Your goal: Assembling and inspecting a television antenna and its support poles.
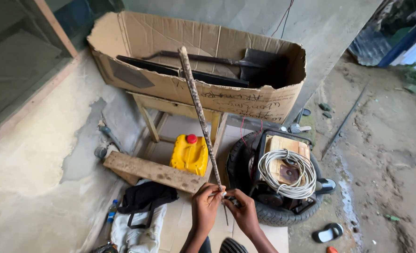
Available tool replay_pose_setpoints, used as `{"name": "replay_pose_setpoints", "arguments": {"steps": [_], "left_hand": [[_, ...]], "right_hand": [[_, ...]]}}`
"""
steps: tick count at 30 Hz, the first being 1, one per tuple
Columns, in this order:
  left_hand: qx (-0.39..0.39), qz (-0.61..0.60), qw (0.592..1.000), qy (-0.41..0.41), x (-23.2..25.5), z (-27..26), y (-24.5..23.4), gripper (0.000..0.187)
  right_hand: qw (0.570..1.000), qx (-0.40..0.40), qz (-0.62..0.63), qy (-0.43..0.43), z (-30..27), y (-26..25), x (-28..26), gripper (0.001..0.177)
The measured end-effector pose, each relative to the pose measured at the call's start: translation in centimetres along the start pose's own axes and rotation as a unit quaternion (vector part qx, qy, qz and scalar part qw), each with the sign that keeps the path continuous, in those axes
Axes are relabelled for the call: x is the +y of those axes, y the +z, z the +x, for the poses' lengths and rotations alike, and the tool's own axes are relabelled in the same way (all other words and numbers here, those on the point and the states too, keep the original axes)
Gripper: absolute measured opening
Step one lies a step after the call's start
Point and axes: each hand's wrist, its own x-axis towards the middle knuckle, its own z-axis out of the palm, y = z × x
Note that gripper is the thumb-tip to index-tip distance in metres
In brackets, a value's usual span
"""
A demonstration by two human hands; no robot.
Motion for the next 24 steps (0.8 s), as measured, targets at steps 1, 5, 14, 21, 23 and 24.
{"name": "replay_pose_setpoints", "arguments": {"steps": [1,5,14,21,23,24], "left_hand": [[-0.002,-0.002,1.0,0.001,-0.1,0.6,0.0,0.014],[0.012,0.001,1.0,0.024,-0.8,4.0,0.5,0.015],[0.032,-0.014,0.999,-0.014,-4.9,11.4,2.8,0.017],[0.081,0.031,0.996,0.024,-3.7,17.5,4.4,0.017],[0.094,0.015,0.995,0.033,-5.1,18.7,4.7,0.016],[0.102,-0.001,0.994,0.041,-5.7,19.5,4.8,0.016]], "right_hand": [[1.0,0.002,-0.002,0.0,0.6,0.2,0.4,0.017],[0.998,-0.005,-0.054,0.031,3.7,-0.3,1.5,0.02],[1.0,-0.005,-0.028,-0.002,11.0,-1.7,6.8,0.017],[0.997,-0.019,-0.029,-0.073,17.7,-3.5,7.0,0.02],[0.997,-0.019,-0.041,-0.068,18.6,-3.4,9.4,0.022],[0.997,-0.015,-0.054,-0.059,19.3,-3.3,10.5,0.025]]}}
